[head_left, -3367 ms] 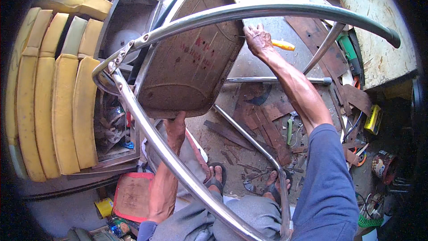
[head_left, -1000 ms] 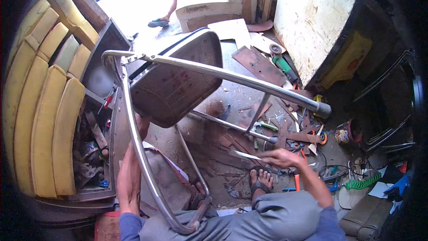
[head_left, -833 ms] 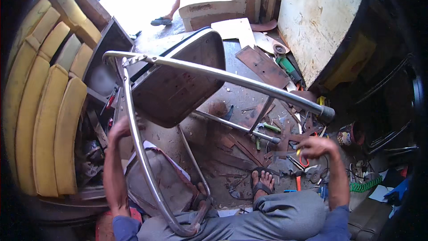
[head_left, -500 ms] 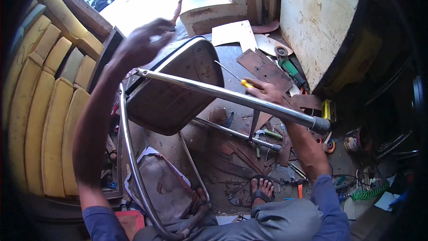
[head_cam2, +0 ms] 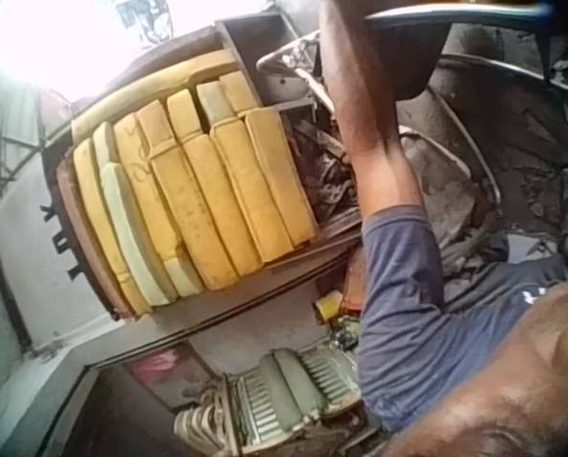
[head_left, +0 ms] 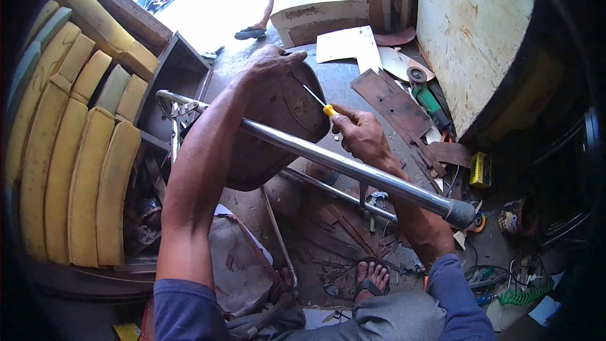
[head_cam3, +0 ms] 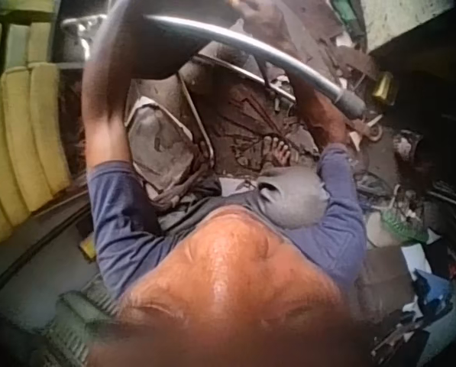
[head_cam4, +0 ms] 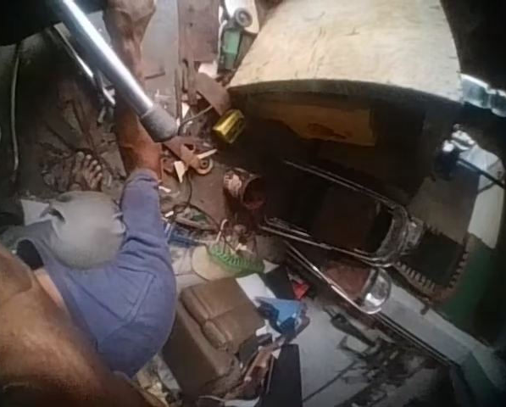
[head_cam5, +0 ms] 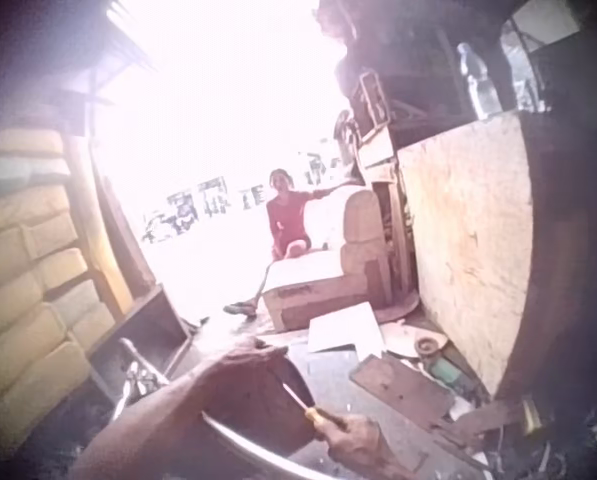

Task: The person unscrews the seat panel from a metal folding chair frame with a screwdriver and pliers, then lifts off the upholstered seat part.

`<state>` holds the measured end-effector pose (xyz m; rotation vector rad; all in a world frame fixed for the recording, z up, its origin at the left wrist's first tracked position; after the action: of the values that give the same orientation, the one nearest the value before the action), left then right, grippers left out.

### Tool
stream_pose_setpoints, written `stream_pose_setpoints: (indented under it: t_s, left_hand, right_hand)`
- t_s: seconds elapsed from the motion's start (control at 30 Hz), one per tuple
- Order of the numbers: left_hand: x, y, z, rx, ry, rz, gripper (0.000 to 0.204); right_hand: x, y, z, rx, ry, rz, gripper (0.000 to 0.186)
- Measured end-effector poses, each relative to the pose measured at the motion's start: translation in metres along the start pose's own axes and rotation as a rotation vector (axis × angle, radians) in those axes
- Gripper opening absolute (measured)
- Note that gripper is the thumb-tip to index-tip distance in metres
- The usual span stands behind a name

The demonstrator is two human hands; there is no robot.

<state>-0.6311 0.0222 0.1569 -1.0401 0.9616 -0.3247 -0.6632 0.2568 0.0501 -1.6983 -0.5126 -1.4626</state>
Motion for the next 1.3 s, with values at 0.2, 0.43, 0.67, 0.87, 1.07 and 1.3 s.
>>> stream_pose_setpoints:
  t_s: [0.2,0.43,0.67,0.87,1.07,1.3]
  left_hand:
    - [0.010,-0.002,-0.003,-0.059,0.039,-0.048,0.078]
    - [0.008,0.001,-0.004,-0.085,0.140,0.002,0.071]
    - [0.008,0.000,-0.004,-0.105,0.091,-0.071,0.072]
    - [-0.003,-0.003,0.007,-0.037,0.080,-0.133,0.069]
    - [0.016,-0.005,-0.001,-0.095,0.091,-0.061,0.078]
    - [0.011,-0.001,-0.004,-0.098,0.104,-0.071,0.078]
  right_hand:
    - [0.002,0.008,-0.004,0.007,0.037,0.008,0.046]
    - [0.006,0.003,0.001,0.027,0.054,0.006,0.046]
    - [0.008,0.004,-0.002,0.097,0.115,-0.178,0.046]
    - [0.021,-0.003,0.000,0.158,0.198,-0.282,0.044]
    - [0.022,0.009,-0.001,0.169,0.196,-0.315,0.041]
    - [0.002,0.008,-0.010,0.407,0.332,-0.977,0.031]
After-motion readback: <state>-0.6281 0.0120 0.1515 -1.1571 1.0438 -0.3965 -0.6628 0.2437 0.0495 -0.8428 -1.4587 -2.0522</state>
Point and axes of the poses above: each hand's wrist, its own z-axis away from the middle knuckle, its own y-axis out of the palm, x = y × z, the point moved 5 cm from there along -z, towards the middle knuckle, and after that the axes turned 12 degrees about z, right-handed, at the moved point
